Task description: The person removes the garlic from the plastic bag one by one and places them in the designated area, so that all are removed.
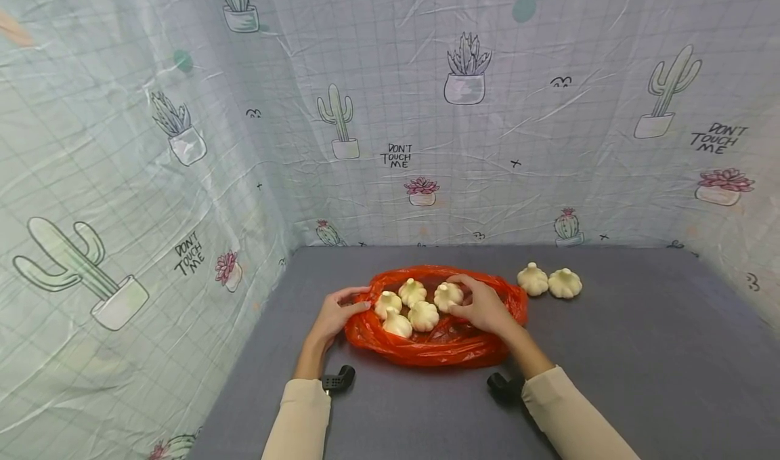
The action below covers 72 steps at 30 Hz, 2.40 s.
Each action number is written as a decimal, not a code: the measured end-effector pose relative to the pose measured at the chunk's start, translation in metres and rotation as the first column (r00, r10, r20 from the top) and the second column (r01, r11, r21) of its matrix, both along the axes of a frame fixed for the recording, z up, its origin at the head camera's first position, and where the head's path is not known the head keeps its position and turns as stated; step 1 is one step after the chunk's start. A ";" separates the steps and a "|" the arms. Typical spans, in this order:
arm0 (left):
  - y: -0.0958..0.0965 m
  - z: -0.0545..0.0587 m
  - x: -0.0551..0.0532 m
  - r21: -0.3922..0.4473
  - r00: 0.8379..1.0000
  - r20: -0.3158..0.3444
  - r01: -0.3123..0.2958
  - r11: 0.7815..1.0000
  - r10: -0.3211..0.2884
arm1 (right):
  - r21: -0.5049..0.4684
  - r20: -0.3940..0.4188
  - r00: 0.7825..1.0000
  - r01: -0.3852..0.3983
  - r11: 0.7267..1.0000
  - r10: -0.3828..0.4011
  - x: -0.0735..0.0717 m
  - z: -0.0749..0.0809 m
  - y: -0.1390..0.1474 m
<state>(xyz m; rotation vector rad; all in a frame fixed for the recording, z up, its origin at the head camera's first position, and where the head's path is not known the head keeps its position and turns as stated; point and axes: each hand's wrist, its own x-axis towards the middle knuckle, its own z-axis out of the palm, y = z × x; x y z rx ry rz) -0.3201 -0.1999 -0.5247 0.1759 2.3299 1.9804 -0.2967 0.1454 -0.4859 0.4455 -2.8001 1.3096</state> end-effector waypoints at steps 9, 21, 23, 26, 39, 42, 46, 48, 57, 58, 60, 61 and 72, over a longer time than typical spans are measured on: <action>0.001 0.000 0.001 0.008 1.000 0.005 -0.003 1.000 0.003 | -0.039 -0.003 1.000 -0.031 0.999 0.031 0.003 0.017 0.010; 0.000 0.001 0.002 -0.012 1.000 0.012 -0.005 1.000 0.006 | -0.126 0.067 0.997 -0.035 0.991 0.044 0.008 0.038 0.027; 0.000 0.001 0.002 -0.011 1.000 0.016 -0.005 1.000 0.005 | -0.130 0.052 0.998 -0.032 0.991 0.039 0.009 0.041 0.030; 0.001 0.001 0.002 -0.011 1.000 0.020 -0.008 1.000 0.008 | -0.143 0.030 0.999 -0.022 0.990 0.027 0.009 0.045 0.035; -0.001 0.000 0.004 -0.024 1.000 0.009 -0.015 1.000 0.016 | -0.204 0.044 0.998 0.054 0.977 -0.046 0.014 0.058 0.064; -0.001 0.000 0.004 -0.027 1.000 0.010 -0.010 1.000 0.010 | -0.219 0.031 0.997 0.072 0.973 -0.067 0.015 0.062 0.072; 0.000 0.001 0.004 -0.033 1.000 0.006 -0.017 0.999 0.018 | -0.233 0.036 0.996 0.089 0.968 -0.083 0.016 0.070 0.081; 0.000 0.002 0.003 -0.038 1.000 0.000 -0.027 0.999 0.027 | -0.234 0.048 0.995 0.096 0.967 -0.087 0.017 0.074 0.085; 0.002 -0.001 0.002 -0.031 1.000 0.000 -0.027 0.999 0.027 | -0.204 0.034 0.989 0.145 0.968 -0.141 0.021 0.079 0.106; 0.002 -0.001 0.002 -0.028 1.000 0.000 -0.028 0.999 0.028 | -0.212 0.032 0.989 0.148 0.966 -0.144 0.022 0.079 0.108; 0.002 -0.001 0.002 -0.031 0.999 0.005 -0.032 0.999 0.032 | -0.224 0.029 0.988 0.152 0.963 -0.150 0.022 0.078 0.112; 0.002 0.000 0.002 -0.034 0.999 0.008 -0.032 0.999 0.033 | -0.227 0.029 0.988 0.156 0.961 -0.154 0.022 0.078 0.114; 0.002 0.001 0.003 -0.034 1.000 0.008 -0.027 0.999 0.027 | -0.282 0.034 0.977 0.211 0.936 -0.210 0.032 0.079 0.137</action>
